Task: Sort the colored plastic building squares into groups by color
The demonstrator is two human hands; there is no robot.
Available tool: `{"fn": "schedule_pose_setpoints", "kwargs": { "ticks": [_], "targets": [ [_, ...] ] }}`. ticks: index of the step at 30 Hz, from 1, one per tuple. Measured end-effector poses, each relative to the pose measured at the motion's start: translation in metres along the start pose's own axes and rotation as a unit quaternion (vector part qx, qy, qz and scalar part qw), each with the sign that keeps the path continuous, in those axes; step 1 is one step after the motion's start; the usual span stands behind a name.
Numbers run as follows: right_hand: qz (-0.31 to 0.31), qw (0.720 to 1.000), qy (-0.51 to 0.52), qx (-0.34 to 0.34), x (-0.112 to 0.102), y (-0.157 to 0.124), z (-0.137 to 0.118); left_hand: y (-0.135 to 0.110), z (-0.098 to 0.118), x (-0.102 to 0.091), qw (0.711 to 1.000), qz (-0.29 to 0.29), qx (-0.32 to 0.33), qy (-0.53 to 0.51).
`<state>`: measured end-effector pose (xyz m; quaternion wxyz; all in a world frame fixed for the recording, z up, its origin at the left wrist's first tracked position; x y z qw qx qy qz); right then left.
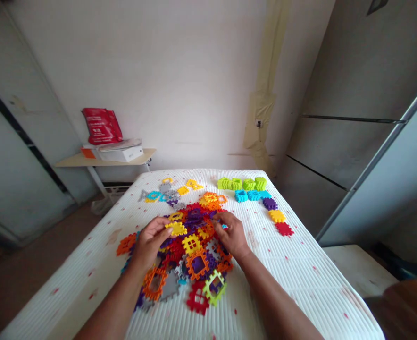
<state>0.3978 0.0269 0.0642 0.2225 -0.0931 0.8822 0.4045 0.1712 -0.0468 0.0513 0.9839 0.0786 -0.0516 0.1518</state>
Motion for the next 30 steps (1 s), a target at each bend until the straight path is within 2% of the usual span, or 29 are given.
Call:
{"fn": "schedule_pose_setpoints", "kwargs": {
  "ticks": [4, 8, 12, 17, 23, 26, 28, 30],
  "targets": [
    [-0.055, 0.991, 0.120, 0.015, 0.020, 0.003, -0.032, 0.000, 0.002, -0.003, 0.997, -0.015, 0.072, 0.028],
    [-0.089, 0.980, 0.176, 0.029, 0.027, 0.003, -0.039, 0.002, -0.002, -0.010, 0.991, -0.006, 0.124, 0.049],
    [-0.084, 0.985, 0.146, 0.027, 0.030, 0.001, -0.038, 0.002, 0.001, -0.010, 0.985, 0.002, 0.154, 0.078],
    [-0.094, 0.992, 0.069, 0.040, 0.035, -0.001, -0.046, -0.007, 0.017, 0.001, 0.953, 0.020, 0.232, 0.192],
    [-0.115, 0.991, 0.032, 0.057, 0.039, -0.003, -0.055, -0.011, 0.022, 0.011, 0.946, 0.024, 0.231, 0.228],
    [-0.081, 0.995, -0.034, 0.040, 0.024, 0.003, -0.039, -0.009, 0.019, 0.008, 0.949, 0.028, 0.222, 0.222],
    [-0.028, 0.992, -0.112, 0.041, 0.000, 0.009, -0.016, -0.006, 0.015, 0.001, 0.951, 0.057, 0.211, 0.219],
    [0.028, 0.973, -0.221, 0.066, -0.033, 0.012, 0.013, -0.003, 0.011, -0.009, 0.951, 0.098, 0.198, 0.216]
  ]
}}
Point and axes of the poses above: each hand's wrist, its own y-axis towards the middle knuckle, its own x-axis out of the palm, z = x × y, the point moved 2 cm from there along y, towards the middle knuckle, and after that the axes turned 4 degrees about -x, right-handed, at the moved point
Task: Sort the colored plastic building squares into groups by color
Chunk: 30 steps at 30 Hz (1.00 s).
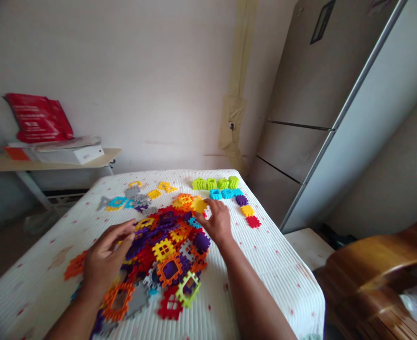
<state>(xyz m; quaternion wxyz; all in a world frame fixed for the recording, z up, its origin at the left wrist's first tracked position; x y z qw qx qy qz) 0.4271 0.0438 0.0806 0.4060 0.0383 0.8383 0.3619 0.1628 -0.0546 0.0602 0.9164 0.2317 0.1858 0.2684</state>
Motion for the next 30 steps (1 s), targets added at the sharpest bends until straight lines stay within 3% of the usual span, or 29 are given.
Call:
{"fn": "schedule_pose_setpoints", "kwargs": {
  "ticks": [2, 4, 8, 13, 23, 30],
  "targets": [
    [0.021, 0.989, -0.131, 0.067, -0.019, 0.005, 0.043, 0.002, -0.008, -0.006, 0.999, 0.034, -0.021, 0.002],
    [0.014, 0.959, -0.242, 0.146, -0.036, 0.004, 0.080, 0.003, -0.013, -0.010, 0.997, 0.063, -0.045, -0.006],
    [-0.030, 0.913, -0.332, 0.235, -0.052, -0.006, 0.122, 0.004, -0.016, -0.012, 0.993, 0.080, -0.084, -0.015],
    [-0.068, 0.898, -0.339, 0.274, -0.046, -0.012, 0.131, 0.004, -0.020, -0.011, 0.994, 0.068, -0.086, -0.007],
    [-0.102, 0.890, -0.342, 0.283, -0.041, -0.011, 0.131, 0.005, -0.033, -0.012, 0.995, 0.047, -0.083, 0.016],
    [-0.104, 0.891, -0.335, 0.287, -0.038, -0.012, 0.133, 0.004, -0.026, -0.011, 0.995, 0.044, -0.088, 0.021]
  ]
}}
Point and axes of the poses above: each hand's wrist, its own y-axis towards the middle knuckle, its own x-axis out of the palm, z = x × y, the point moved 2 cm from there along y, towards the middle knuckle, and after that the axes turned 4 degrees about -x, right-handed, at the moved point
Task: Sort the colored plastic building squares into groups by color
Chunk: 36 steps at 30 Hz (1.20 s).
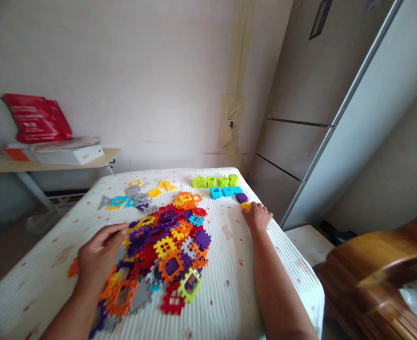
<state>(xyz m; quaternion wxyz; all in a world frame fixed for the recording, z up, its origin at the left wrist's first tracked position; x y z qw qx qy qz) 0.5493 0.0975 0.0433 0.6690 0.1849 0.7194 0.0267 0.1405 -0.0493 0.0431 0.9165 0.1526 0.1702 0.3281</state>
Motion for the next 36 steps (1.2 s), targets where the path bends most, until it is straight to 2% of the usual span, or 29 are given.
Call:
{"fn": "schedule_pose_setpoints", "kwargs": {
  "ticks": [5, 8, 10, 12, 15, 17, 20, 28, 33, 36],
  "targets": [
    [0.003, 1.000, 0.005, 0.004, 0.000, -0.001, 0.001, -0.001, 0.007, 0.000, 1.000, 0.005, -0.007, -0.012],
    [0.065, 0.998, 0.014, -0.014, -0.007, -0.004, -0.003, -0.002, 0.015, -0.001, 1.000, -0.007, 0.016, -0.020],
    [0.126, 0.990, 0.026, -0.055, -0.013, -0.007, -0.009, -0.004, 0.022, 0.002, 0.997, -0.060, 0.052, -0.022],
    [0.164, 0.979, 0.046, -0.112, -0.015, -0.011, -0.018, -0.008, 0.030, 0.008, 0.984, -0.149, 0.103, 0.000],
    [0.170, 0.964, 0.075, -0.189, -0.013, -0.017, -0.033, -0.017, 0.037, 0.021, 0.940, -0.273, 0.189, 0.074],
    [0.160, 0.956, 0.089, -0.228, -0.010, -0.020, -0.042, -0.022, 0.037, 0.029, 0.914, -0.307, 0.235, 0.127],
    [0.149, 0.946, 0.103, -0.269, -0.006, -0.024, -0.052, -0.025, 0.033, 0.034, 0.898, -0.303, 0.268, 0.171],
    [0.159, 0.916, 0.156, -0.333, -0.011, -0.037, -0.071, -0.020, 0.028, 0.031, 0.925, -0.236, 0.255, 0.156],
    [0.174, 0.859, 0.250, -0.412, -0.016, -0.056, -0.095, -0.020, 0.028, 0.034, 0.926, -0.208, 0.276, 0.151],
    [0.141, 0.822, 0.328, -0.444, -0.021, -0.072, -0.110, -0.019, 0.031, 0.031, 0.929, -0.162, 0.308, 0.130]
  ]
}}
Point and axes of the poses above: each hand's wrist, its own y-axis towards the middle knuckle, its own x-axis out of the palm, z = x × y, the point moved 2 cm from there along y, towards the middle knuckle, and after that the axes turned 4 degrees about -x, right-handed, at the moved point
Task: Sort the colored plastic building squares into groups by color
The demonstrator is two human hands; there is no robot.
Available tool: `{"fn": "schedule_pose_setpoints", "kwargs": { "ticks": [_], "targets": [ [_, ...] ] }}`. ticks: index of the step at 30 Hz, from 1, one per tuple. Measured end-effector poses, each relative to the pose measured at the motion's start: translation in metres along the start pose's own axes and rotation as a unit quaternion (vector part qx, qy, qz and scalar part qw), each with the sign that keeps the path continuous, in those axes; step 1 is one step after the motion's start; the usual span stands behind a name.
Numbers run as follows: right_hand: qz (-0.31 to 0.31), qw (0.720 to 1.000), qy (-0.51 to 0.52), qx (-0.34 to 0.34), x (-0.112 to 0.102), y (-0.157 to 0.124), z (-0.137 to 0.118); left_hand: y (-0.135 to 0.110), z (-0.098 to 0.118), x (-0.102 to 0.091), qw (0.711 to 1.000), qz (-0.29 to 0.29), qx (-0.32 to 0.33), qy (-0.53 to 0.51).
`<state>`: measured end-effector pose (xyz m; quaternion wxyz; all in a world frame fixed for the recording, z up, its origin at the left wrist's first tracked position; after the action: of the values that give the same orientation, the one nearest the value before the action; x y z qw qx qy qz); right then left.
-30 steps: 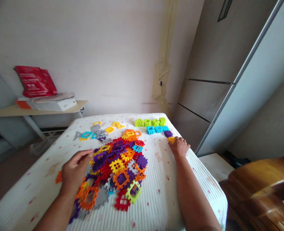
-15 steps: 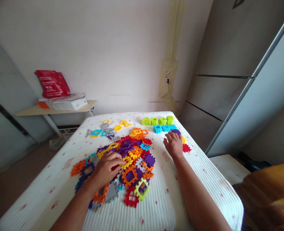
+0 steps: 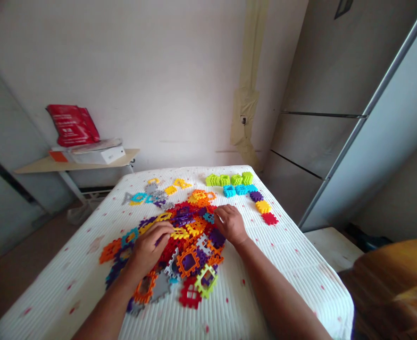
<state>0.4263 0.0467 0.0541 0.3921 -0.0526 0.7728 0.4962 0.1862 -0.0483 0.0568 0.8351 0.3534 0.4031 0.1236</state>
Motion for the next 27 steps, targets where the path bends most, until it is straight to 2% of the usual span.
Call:
{"fn": "schedule_pose_setpoints", "kwargs": {
  "ticks": [4, 10, 16, 22, 24, 27],
  "targets": [
    [-0.028, 0.989, 0.141, 0.036, 0.007, 0.003, -0.034, 0.001, 0.004, -0.005, 0.999, 0.039, 0.021, 0.001],
    [-0.104, 0.961, 0.230, 0.110, 0.016, 0.008, -0.073, 0.003, 0.022, -0.004, 0.994, 0.076, 0.064, 0.040],
    [-0.113, 0.917, 0.343, 0.167, 0.021, 0.009, -0.074, 0.002, 0.034, -0.004, 0.988, 0.090, 0.093, 0.078],
    [-0.137, 0.876, 0.414, 0.206, 0.024, 0.007, -0.071, 0.001, 0.040, -0.003, 0.988, 0.083, 0.113, 0.066],
    [-0.138, 0.877, 0.412, 0.205, 0.023, 0.008, -0.071, 0.001, 0.041, -0.001, 0.989, 0.076, 0.117, 0.056],
    [-0.108, 0.917, 0.332, 0.193, 0.017, 0.009, -0.061, -0.001, 0.037, -0.001, 0.990, 0.079, 0.111, 0.044]
  ]
}}
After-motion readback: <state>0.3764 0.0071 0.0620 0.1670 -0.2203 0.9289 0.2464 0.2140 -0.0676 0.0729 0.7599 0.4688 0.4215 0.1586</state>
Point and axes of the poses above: each hand's wrist, its own y-axis towards the middle knuckle, its own x-axis out of the palm, z = x × y, the point moved 2 cm from there along y, towards the middle knuckle, and after that the axes turned 4 degrees about -x, right-handed, at the moved point
